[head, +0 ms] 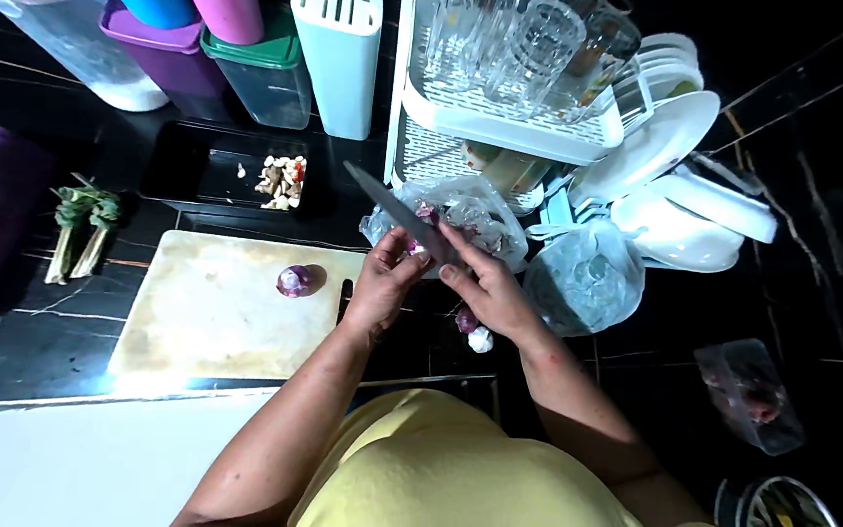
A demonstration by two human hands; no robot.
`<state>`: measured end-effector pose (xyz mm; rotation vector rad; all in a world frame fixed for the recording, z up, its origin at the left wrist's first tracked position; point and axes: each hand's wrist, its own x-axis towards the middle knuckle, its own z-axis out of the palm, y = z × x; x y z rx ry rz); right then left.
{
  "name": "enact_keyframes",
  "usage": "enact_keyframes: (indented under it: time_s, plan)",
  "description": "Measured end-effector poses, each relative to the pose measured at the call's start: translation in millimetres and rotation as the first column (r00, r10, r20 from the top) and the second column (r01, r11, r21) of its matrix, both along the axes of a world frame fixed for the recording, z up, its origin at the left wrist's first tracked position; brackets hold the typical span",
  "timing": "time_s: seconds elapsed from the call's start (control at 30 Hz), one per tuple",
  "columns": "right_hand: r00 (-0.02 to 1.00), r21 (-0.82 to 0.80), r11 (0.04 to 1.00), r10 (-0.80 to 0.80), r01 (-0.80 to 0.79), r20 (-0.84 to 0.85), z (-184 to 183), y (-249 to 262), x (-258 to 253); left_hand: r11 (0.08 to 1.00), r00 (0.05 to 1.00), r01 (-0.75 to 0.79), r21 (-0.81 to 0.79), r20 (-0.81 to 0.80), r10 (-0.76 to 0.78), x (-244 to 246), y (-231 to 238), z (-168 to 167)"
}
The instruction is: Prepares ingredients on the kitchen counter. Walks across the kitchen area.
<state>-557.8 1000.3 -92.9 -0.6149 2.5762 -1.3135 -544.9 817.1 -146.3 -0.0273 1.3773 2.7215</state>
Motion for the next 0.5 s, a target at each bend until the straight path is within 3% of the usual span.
enact_keyframes:
  time_s: [0.33, 0.4, 0.5]
  plan:
    - [0.987, 0.067, 0.998, -0.002, 0.013, -0.163, -9.3, -13.2, 6.5, 0.982, 0.986, -0.164, -0.089, -0.04, 0.161, 6.9, 5.0, 7.6]
    - [0.994, 0.026, 1.0, 0.005, -0.002, -0.106, -8.3, -10.4, 4.6, 0.978, 0.985, -0.17, -0.123, -0.05, 0.165, 6.6, 4.2, 4.2]
    - [0.989, -0.111, 0.991, -0.064, 0.079, 0.13, -3.3, -4.1, 0.1, 0.976, 0.989, -0.13, -0.176, -0.095, 0.115, 7.3, -0.1, 0.9]
